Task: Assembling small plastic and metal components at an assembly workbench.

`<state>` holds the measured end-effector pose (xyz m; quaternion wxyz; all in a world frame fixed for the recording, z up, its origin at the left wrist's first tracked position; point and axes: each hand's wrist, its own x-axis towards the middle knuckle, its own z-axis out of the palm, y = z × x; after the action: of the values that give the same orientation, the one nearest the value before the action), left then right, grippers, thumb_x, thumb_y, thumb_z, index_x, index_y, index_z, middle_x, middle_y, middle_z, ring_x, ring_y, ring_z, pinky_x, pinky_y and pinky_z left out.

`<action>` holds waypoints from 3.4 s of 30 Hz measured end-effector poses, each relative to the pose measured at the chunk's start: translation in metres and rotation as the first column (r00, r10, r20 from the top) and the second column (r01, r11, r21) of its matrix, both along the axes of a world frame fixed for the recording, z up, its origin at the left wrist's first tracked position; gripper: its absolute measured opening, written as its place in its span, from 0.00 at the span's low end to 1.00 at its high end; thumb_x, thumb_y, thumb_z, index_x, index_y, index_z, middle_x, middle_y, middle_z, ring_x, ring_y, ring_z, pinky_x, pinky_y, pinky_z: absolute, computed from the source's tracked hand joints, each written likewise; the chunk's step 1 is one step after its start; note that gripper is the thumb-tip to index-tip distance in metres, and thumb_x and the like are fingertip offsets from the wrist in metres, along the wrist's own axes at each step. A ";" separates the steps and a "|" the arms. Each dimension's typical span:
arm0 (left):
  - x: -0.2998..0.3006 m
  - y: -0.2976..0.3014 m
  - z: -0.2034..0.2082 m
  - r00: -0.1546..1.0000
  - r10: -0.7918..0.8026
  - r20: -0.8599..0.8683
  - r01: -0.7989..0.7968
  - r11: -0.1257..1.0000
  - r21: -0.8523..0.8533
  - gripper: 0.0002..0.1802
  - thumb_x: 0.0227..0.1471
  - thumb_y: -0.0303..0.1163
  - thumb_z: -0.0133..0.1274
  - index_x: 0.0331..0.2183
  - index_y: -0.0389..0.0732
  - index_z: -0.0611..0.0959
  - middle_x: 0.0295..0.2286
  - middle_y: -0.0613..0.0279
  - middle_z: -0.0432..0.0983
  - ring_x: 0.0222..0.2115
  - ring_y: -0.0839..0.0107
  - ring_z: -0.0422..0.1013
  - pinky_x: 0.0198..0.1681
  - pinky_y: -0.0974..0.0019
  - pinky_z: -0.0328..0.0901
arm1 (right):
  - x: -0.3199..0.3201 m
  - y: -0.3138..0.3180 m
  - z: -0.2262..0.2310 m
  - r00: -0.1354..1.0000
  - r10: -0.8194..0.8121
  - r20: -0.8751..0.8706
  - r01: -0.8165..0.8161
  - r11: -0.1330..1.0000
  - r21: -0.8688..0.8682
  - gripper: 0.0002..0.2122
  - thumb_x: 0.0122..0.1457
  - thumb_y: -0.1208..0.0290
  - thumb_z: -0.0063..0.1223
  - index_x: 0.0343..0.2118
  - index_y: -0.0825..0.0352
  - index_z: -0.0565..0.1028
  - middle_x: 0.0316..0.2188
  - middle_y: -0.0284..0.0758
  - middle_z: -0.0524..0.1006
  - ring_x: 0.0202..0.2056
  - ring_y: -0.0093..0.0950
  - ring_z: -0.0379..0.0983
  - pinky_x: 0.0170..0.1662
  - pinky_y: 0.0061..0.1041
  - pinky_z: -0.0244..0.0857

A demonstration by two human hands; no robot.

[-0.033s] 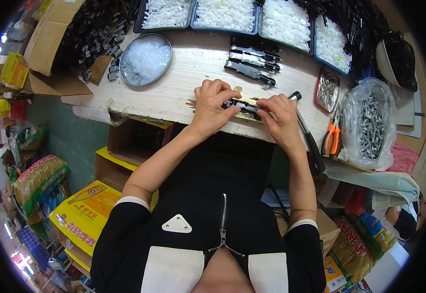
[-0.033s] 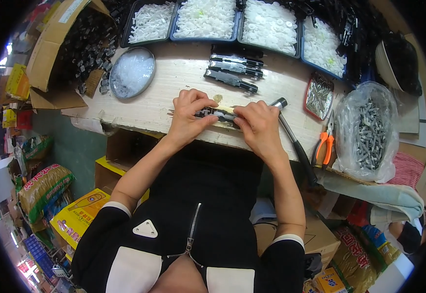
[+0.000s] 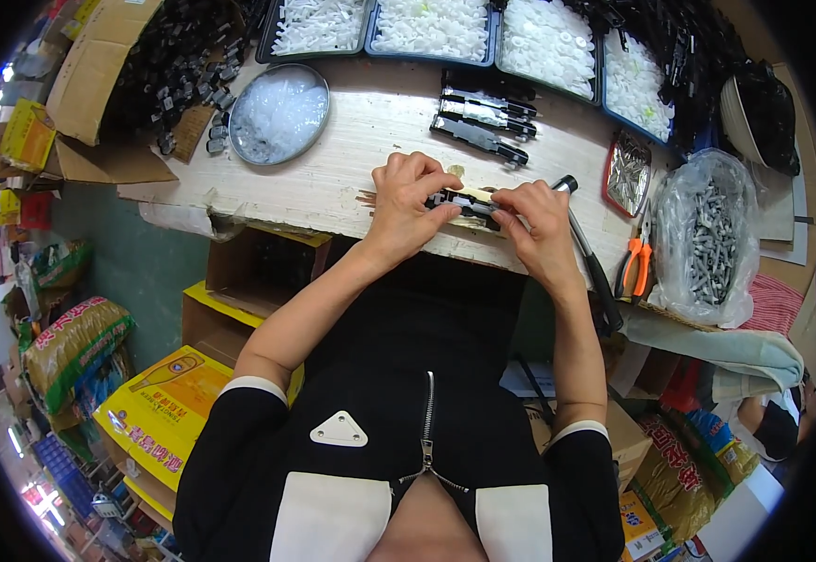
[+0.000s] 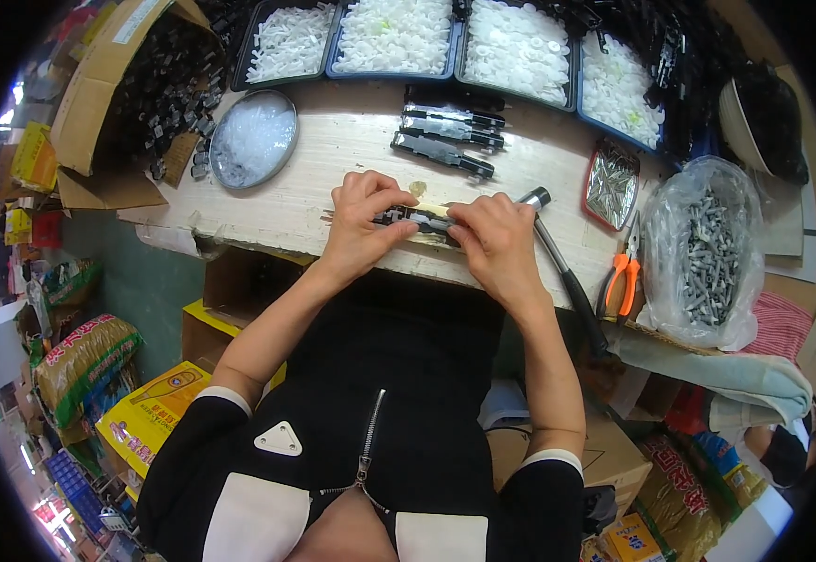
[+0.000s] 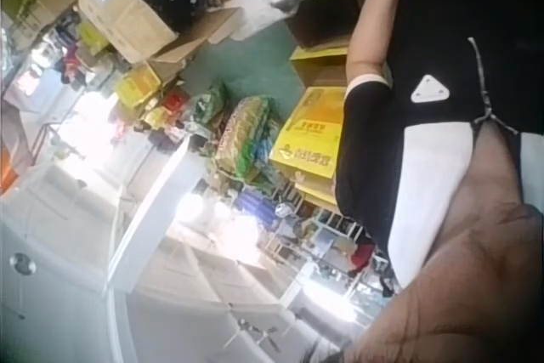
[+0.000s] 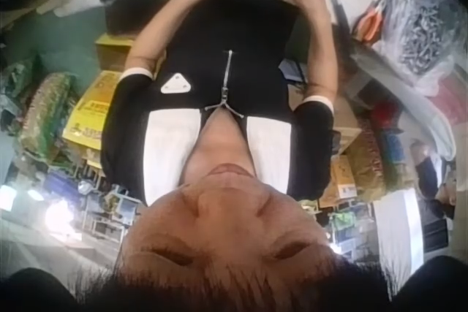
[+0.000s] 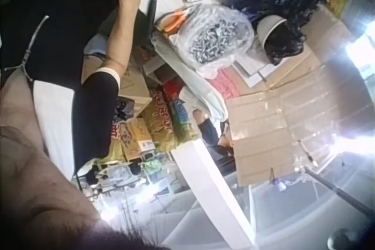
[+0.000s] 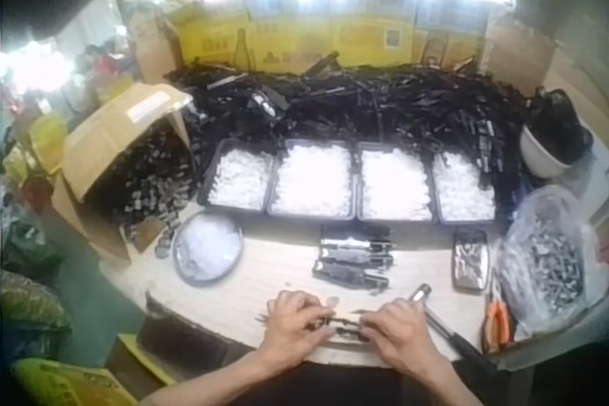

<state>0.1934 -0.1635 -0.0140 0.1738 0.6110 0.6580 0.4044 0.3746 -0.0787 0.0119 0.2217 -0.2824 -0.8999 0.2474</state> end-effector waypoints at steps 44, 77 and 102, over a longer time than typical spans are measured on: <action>0.002 0.001 0.001 0.992 -0.069 -0.105 0.082 0.988 0.127 0.05 0.34 0.28 0.60 0.20 0.45 0.79 0.27 0.68 0.68 0.34 0.69 0.61 0.38 0.65 0.49 | 0.041 0.267 0.041 0.555 -0.832 -0.027 0.559 0.349 0.752 0.15 0.47 0.58 0.54 0.34 0.64 0.72 0.28 0.40 0.74 0.32 0.38 0.71 0.37 0.41 0.60; -0.001 0.006 0.031 0.987 -0.012 -0.158 0.060 0.951 0.305 0.22 0.35 0.28 0.60 0.38 0.38 0.77 0.30 0.62 0.72 0.34 0.67 0.66 0.38 0.65 0.54 | -0.022 -0.012 0.022 0.891 -0.389 -0.234 -0.064 0.403 -0.913 0.13 0.53 0.64 0.53 0.31 0.71 0.76 0.25 0.30 0.75 0.29 0.17 0.66 0.35 0.16 0.57; -0.024 -0.003 0.020 0.895 -0.240 -0.376 0.249 0.968 -0.024 0.19 0.33 0.28 0.61 0.34 0.45 0.78 0.31 0.69 0.70 0.33 0.70 0.62 0.39 0.64 0.50 | 0.057 -0.006 -0.008 0.846 -0.497 -0.195 0.250 0.692 -0.677 0.08 0.56 0.71 0.48 0.31 0.71 0.75 0.27 0.27 0.72 0.29 0.14 0.62 0.35 0.14 0.55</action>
<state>0.1694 -0.1666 0.0062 0.0865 0.7569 0.5920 0.2628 0.4316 -0.0842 0.0040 0.3235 -0.4690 -0.6291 0.5288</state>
